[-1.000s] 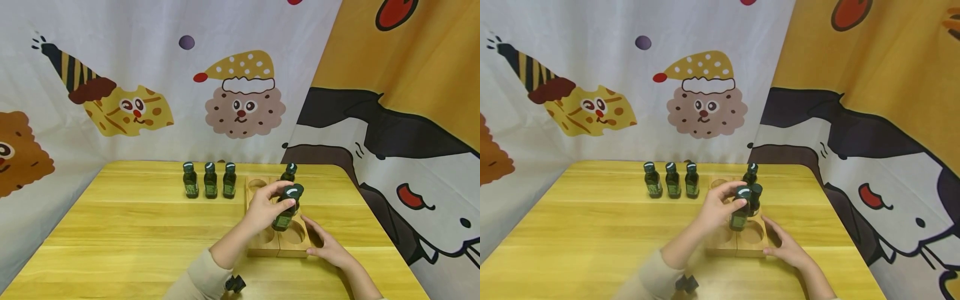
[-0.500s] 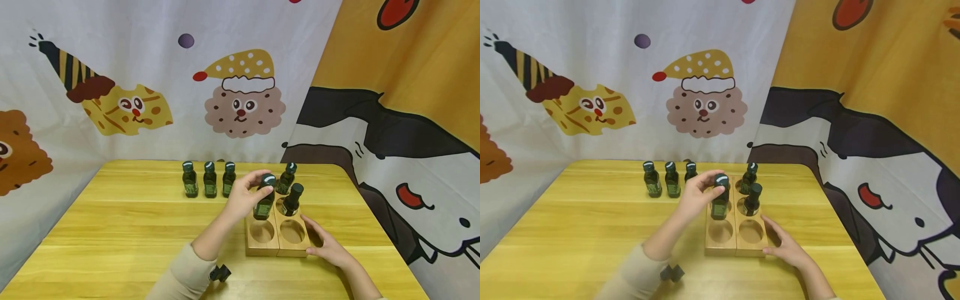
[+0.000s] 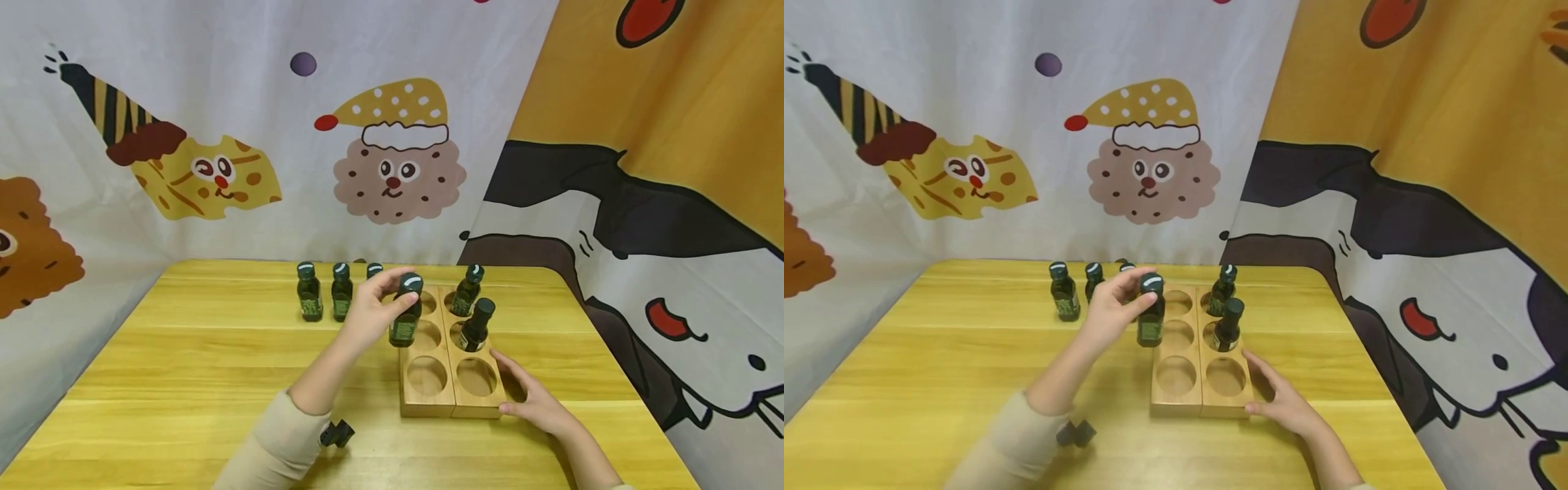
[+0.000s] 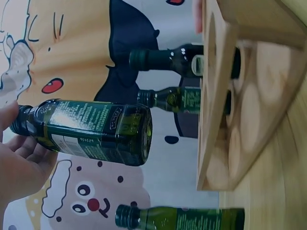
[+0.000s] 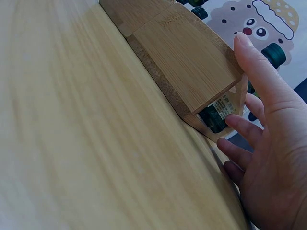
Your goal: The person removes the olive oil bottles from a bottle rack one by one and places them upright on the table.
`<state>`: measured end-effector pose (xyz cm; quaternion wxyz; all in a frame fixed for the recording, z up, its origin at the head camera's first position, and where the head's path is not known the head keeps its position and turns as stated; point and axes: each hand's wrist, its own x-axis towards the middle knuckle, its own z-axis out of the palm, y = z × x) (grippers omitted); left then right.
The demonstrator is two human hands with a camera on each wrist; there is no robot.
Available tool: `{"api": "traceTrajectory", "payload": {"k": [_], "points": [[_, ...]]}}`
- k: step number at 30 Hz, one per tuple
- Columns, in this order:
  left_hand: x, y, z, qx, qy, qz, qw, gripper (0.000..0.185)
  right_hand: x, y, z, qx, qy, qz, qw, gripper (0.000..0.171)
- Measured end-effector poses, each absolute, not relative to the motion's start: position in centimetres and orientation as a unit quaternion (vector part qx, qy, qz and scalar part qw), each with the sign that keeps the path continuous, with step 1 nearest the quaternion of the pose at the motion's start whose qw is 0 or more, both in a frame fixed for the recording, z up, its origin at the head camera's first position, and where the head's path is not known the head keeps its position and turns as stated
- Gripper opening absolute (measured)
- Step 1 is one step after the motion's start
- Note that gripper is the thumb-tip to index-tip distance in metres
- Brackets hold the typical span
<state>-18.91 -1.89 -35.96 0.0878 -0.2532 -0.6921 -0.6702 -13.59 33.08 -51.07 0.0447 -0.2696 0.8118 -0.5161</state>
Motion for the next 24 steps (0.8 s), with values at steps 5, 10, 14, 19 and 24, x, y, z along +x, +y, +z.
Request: {"api": "traceTrajectory", "payload": {"k": [5,10,14,19,24], "points": [[-19.3,-2.8,-36.2,-0.259,-0.701,-0.658,0.092,0.037,-13.6,33.0,-50.9,-0.267,0.815,-0.513,0.041,0.089],[-19.6,-3.7,-36.6,-0.257,-0.709,-0.649,0.102,0.036,-13.6,33.0,-50.9,-0.271,0.815,-0.512,0.032,0.089],[-19.8,-4.4,-37.0,-0.251,-0.714,-0.645,0.106,0.038,-13.5,33.0,-50.9,-0.268,0.816,-0.511,0.033,0.089],[-19.9,-5.1,-37.6,-0.229,-0.718,-0.65,0.096,0.039,-13.5,32.9,-50.8,-0.261,0.817,-0.513,0.039,0.089],[-19.8,-5.4,-37.6,-0.211,-0.722,-0.654,0.086,0.039,-13.4,32.9,-50.7,-0.262,0.815,-0.515,0.041,0.089]]}}
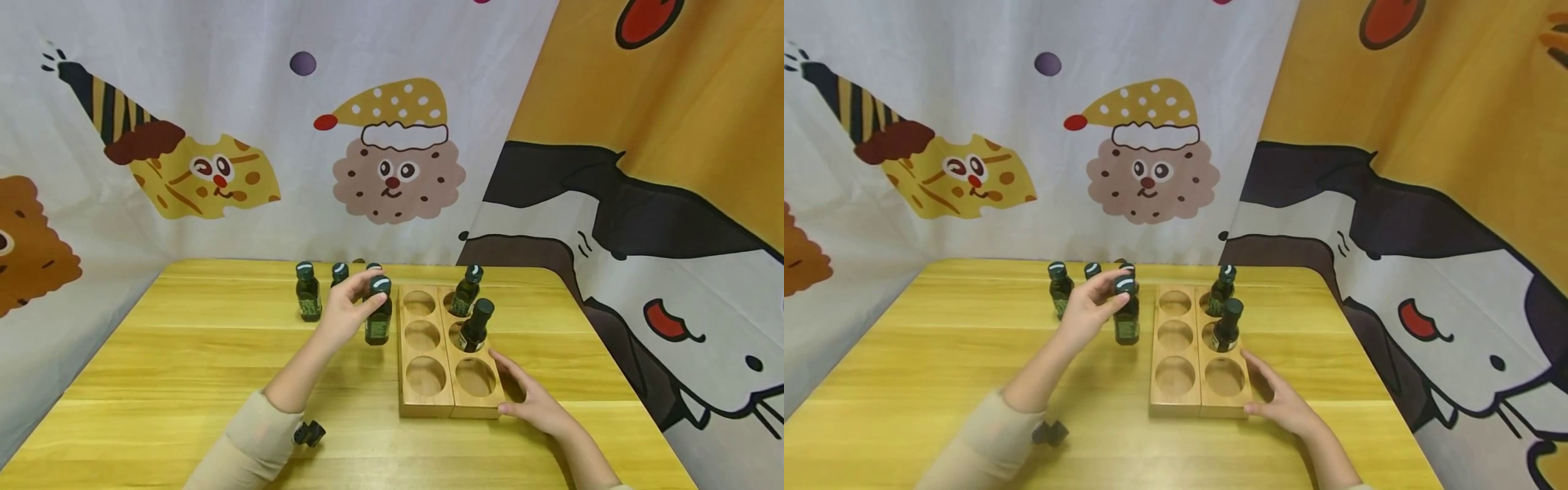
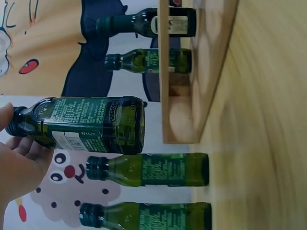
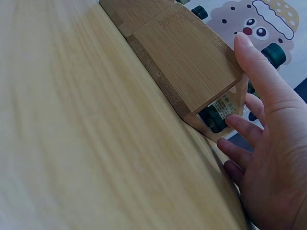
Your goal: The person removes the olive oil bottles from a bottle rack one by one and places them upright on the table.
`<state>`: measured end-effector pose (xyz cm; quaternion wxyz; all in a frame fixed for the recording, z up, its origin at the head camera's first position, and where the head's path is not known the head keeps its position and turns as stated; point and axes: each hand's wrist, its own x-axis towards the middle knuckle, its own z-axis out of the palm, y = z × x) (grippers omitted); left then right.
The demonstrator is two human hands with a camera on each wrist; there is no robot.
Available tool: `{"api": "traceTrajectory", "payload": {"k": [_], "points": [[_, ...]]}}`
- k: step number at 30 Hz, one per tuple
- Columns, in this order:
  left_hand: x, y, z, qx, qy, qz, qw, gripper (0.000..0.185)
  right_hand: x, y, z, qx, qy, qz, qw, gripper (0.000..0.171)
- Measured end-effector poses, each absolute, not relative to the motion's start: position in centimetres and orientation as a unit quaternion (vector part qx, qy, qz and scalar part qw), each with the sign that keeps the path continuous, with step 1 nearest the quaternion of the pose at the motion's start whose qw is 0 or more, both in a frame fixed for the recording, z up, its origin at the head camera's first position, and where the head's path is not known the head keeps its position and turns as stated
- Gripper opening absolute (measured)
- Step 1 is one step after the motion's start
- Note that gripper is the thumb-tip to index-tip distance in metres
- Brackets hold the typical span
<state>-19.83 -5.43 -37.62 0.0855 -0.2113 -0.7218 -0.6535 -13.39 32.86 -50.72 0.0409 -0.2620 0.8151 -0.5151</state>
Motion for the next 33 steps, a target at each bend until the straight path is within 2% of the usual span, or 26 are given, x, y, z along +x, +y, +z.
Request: {"api": "traceTrajectory", "payload": {"k": [33], "points": [[-21.7,-6.6,-43.1,-0.186,-0.745,-0.637,0.066,0.038,-13.4,33.0,-50.9,-0.264,0.818,-0.51,0.043,0.088]]}}
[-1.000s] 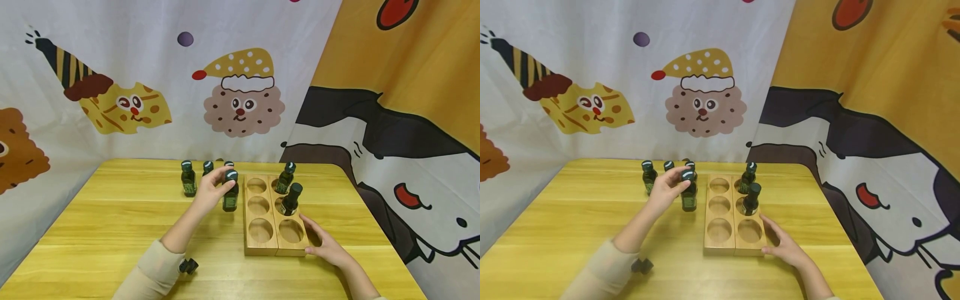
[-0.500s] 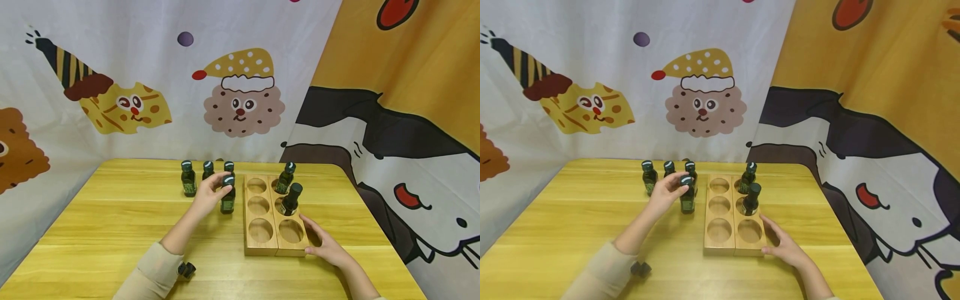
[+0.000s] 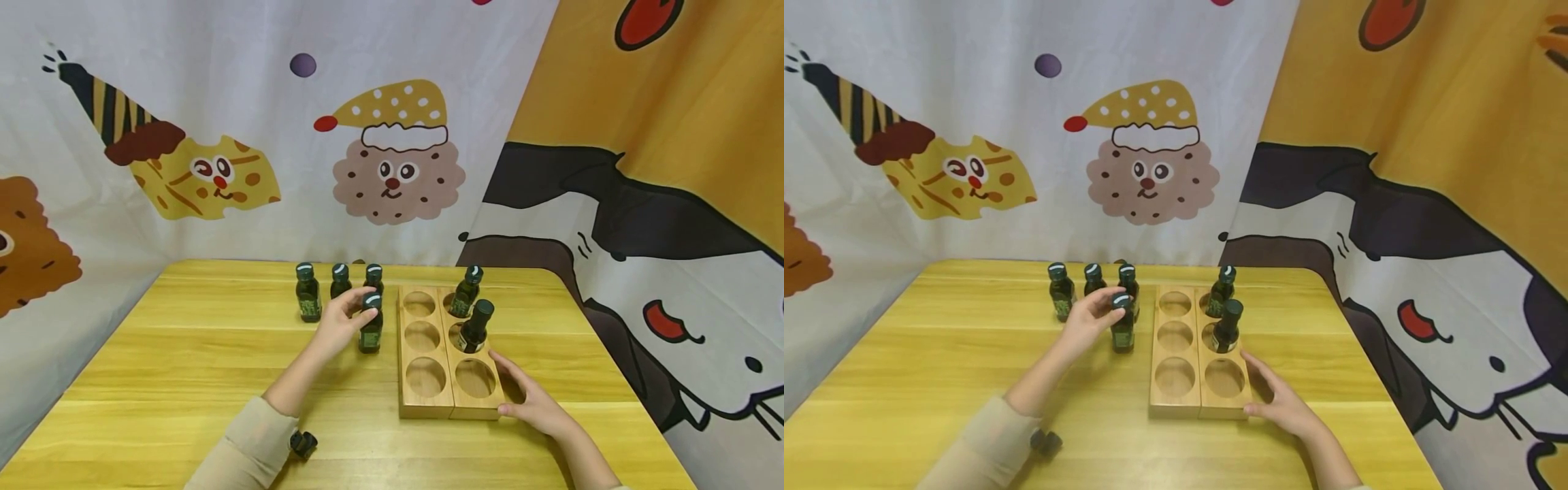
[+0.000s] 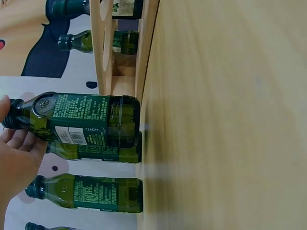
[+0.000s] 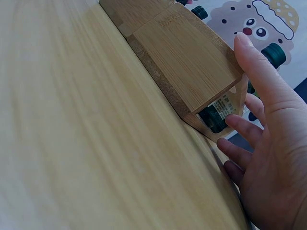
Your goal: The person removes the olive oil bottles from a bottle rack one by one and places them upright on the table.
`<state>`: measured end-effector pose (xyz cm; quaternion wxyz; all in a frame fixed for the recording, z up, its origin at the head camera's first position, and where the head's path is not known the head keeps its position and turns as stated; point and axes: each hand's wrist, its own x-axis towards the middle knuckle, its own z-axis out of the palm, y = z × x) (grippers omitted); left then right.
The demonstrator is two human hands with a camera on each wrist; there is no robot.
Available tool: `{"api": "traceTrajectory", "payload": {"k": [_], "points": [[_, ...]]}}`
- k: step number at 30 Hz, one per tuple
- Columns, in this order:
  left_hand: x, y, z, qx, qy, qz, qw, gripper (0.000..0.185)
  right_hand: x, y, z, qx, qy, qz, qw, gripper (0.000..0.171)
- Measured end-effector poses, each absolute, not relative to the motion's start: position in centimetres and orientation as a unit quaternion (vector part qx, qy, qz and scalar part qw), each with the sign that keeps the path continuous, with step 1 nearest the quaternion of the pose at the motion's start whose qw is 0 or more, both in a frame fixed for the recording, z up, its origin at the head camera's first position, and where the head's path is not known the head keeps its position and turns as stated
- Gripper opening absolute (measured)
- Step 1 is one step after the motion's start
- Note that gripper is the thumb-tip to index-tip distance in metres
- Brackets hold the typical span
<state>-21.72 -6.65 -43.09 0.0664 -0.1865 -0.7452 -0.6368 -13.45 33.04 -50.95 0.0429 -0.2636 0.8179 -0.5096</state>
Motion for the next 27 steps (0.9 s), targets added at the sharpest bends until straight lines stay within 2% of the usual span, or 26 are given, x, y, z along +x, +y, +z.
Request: {"api": "traceTrajectory", "payload": {"k": [18,27], "points": [[-22.25,-6.86,-44.09,-0.185,-0.751,-0.631,0.062,0.039,-13.39,33.05,-50.97,-0.257,0.821,-0.508,0.04,0.089],[-21.95,-6.87,-43.15,-0.211,-0.731,-0.647,0.056,0.045,-13.39,32.94,-50.75,-0.268,0.82,-0.505,0.03,0.09]]}}
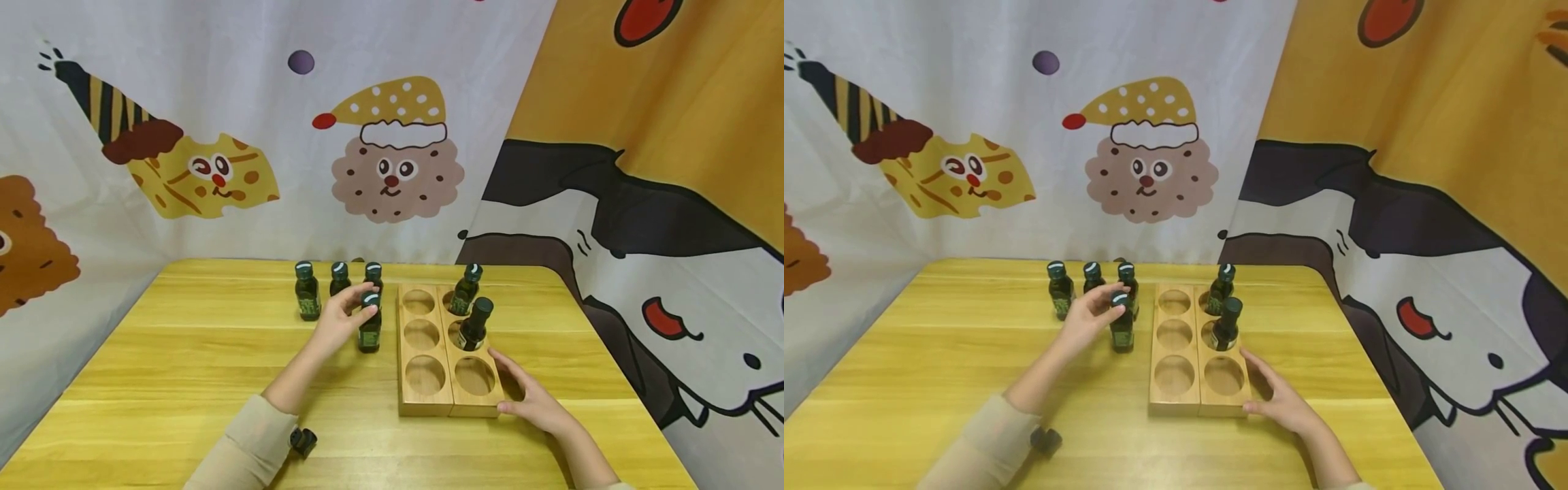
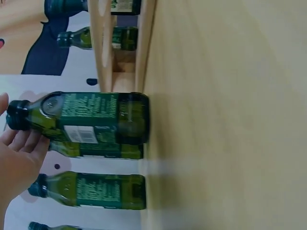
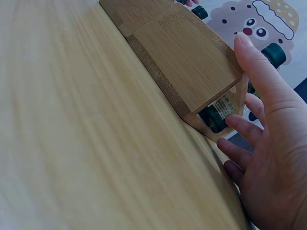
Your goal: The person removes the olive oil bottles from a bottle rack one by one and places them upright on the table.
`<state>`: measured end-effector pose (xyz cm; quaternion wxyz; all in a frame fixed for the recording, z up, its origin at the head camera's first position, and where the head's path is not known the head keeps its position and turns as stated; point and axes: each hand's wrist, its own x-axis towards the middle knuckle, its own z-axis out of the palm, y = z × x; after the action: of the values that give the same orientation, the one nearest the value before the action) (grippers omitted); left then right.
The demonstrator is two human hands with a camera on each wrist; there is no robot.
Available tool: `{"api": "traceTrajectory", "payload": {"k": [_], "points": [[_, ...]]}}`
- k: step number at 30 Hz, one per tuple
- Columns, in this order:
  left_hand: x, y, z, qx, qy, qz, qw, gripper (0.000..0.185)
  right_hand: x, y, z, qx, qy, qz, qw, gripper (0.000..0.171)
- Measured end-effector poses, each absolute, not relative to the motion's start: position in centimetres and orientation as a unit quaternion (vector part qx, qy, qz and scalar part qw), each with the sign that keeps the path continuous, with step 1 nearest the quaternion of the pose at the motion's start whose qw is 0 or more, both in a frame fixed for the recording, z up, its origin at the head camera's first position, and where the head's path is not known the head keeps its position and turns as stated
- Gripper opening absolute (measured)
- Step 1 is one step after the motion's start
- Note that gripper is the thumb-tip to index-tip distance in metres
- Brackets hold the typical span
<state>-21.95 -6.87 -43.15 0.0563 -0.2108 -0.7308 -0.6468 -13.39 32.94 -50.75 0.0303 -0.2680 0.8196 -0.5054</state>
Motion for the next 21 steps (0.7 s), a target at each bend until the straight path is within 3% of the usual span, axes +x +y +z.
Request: {"api": "traceTrajectory", "payload": {"k": [13,21], "points": [[-20.4,-4.8,-39.8,-0.261,-0.7,-0.651,0.135,0.045,-13.4,32.9,-50.7,-0.272,0.821,-0.501,0.026,0.089],[-18.9,-1.8,-38.3,-0.272,-0.687,-0.665,0.105,0.049,-13.4,33.0,-50.8,-0.268,0.823,-0.501,0.028,0.089]]}}
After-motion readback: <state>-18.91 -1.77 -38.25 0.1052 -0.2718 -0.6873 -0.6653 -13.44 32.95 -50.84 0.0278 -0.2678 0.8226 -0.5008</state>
